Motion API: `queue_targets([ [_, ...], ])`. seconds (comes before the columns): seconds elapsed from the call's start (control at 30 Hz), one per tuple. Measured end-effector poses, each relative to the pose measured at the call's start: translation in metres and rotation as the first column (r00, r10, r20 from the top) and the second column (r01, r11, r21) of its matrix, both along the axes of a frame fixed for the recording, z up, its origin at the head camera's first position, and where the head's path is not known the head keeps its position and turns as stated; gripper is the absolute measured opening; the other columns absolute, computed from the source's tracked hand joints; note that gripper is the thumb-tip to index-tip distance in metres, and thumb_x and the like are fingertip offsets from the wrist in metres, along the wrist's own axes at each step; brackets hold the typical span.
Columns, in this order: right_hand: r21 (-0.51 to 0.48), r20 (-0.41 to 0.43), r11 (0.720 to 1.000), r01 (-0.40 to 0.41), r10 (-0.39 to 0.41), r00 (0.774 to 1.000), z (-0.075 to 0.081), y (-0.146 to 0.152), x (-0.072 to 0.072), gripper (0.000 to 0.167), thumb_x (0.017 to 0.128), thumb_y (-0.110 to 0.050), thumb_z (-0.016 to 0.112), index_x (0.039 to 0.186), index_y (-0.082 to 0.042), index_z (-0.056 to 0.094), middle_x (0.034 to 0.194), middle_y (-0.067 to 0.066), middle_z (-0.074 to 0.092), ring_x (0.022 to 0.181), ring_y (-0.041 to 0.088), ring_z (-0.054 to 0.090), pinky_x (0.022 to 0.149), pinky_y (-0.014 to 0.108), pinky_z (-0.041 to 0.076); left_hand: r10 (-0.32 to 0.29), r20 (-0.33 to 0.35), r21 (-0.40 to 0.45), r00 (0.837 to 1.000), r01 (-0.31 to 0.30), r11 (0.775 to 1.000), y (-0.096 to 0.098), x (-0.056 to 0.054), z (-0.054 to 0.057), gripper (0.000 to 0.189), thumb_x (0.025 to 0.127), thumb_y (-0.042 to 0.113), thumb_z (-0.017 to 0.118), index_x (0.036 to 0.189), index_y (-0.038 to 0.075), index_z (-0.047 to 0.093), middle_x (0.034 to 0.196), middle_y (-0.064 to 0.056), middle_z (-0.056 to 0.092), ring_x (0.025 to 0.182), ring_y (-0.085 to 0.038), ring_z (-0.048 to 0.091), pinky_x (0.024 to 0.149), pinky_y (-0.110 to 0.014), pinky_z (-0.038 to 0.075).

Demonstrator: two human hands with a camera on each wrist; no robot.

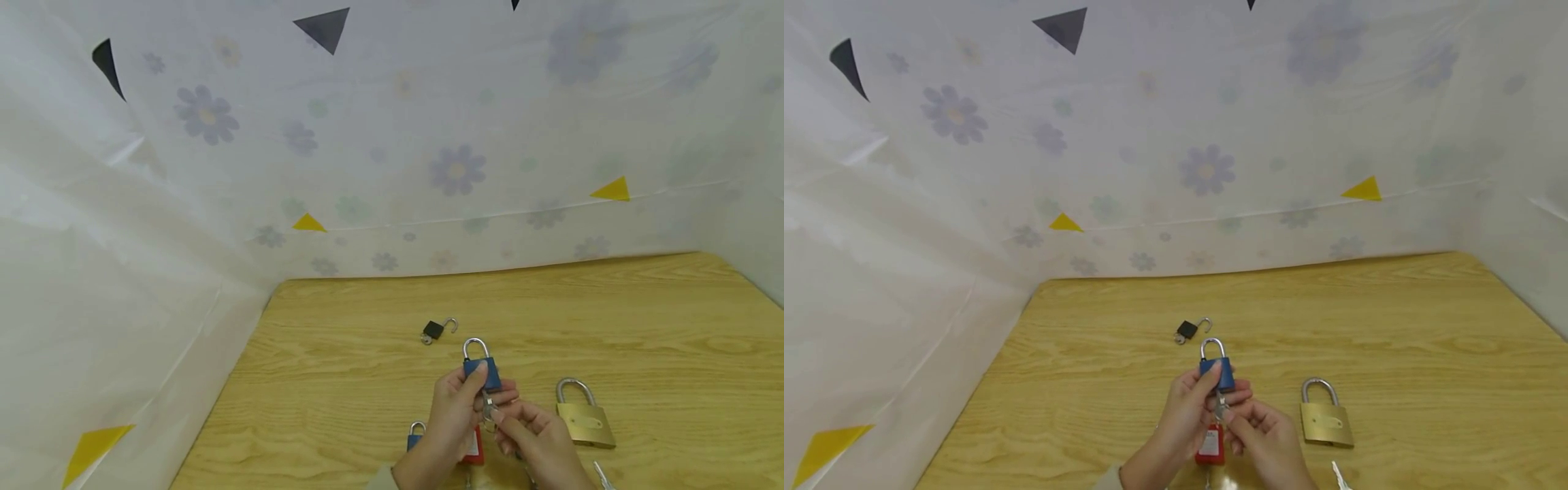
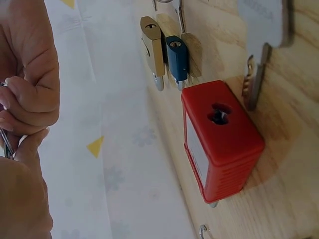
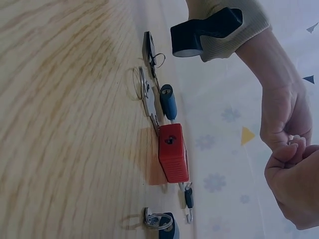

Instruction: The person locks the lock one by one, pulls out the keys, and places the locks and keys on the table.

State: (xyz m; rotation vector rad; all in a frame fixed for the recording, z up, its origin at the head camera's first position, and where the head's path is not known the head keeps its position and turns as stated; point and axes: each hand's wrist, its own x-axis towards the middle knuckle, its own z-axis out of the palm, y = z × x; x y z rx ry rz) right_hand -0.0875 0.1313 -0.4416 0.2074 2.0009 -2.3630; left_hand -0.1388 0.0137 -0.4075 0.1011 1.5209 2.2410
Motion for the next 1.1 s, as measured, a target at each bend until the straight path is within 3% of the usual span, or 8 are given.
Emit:
queue_targets([
  [0.2, 0.071, -0.012, 0.997, -0.040, 0.041, 0.999, 0.001, 0.005, 0.000, 0.018, 0.091, -0.008, 0.055, 0.074, -0.006, 0.060, 0.064, -0.008, 0.059, 0.055, 0.004, 0.052, 0.053, 0.018, 0.047, 0.074, 0.006, 0.024, 0.997, -0.074, 0.997, -0.003, -0.005, 0.001, 0.036, 0.096, 0.027, 0.051, 0.111, -0.005, 0.053, 0.097, -0.017, 0.070, 0.086, -0.017, 0.070, 0.083, -0.033, 0.055],
  [0.43, 0.070, 0.018, 0.990, 0.119, -0.121, 0.992, 0.004, 0.020, -0.012, 0.017, 0.091, -0.010, 0.056, 0.077, -0.002, 0.061, 0.063, -0.005, 0.059, 0.053, 0.006, 0.051, 0.052, 0.018, 0.048, 0.122, 0.028, 0.012, 0.992, -0.122, 0.992, -0.005, -0.008, -0.004, 0.035, 0.096, 0.023, 0.050, 0.112, -0.007, 0.053, 0.098, -0.018, 0.070, 0.090, -0.021, 0.069, 0.083, -0.034, 0.054],
  [0.57, 0.106, 0.069, 0.985, 0.136, -0.144, 0.987, 0.004, 0.036, -0.027, 0.022, 0.093, -0.016, 0.055, 0.078, -0.001, 0.062, 0.064, -0.006, 0.058, 0.055, 0.005, 0.050, 0.053, 0.018, 0.049, 0.118, 0.041, -0.014, 0.992, -0.117, 0.993, -0.005, -0.006, -0.009, 0.034, 0.096, 0.023, 0.050, 0.112, -0.007, 0.053, 0.098, -0.019, 0.069, 0.089, -0.021, 0.069, 0.082, -0.032, 0.054],
  [0.8, 0.174, 0.236, 0.984, 0.041, -0.082, 0.968, -0.015, 0.056, -0.049, 0.021, 0.095, -0.018, 0.052, 0.084, -0.002, 0.060, 0.069, -0.006, 0.057, 0.060, 0.006, 0.051, 0.057, 0.018, 0.049, 0.096, 0.035, -0.031, 0.995, -0.095, 0.995, -0.005, -0.003, -0.015, 0.034, 0.095, 0.023, 0.052, 0.113, -0.006, 0.053, 0.099, -0.019, 0.069, 0.088, -0.020, 0.070, 0.082, -0.032, 0.054],
  [1.1, 0.320, 0.225, 0.946, 0.053, -0.130, 0.966, -0.037, 0.051, -0.068, 0.025, 0.092, -0.009, 0.051, 0.097, 0.015, 0.058, 0.064, 0.000, 0.058, 0.055, 0.008, 0.054, 0.049, 0.020, 0.049, 0.072, 0.049, -0.048, 0.996, -0.069, 0.996, -0.006, -0.002, -0.017, 0.034, 0.094, 0.024, 0.053, 0.111, -0.006, 0.055, 0.100, -0.021, 0.069, 0.088, -0.020, 0.069, 0.081, -0.031, 0.055],
])
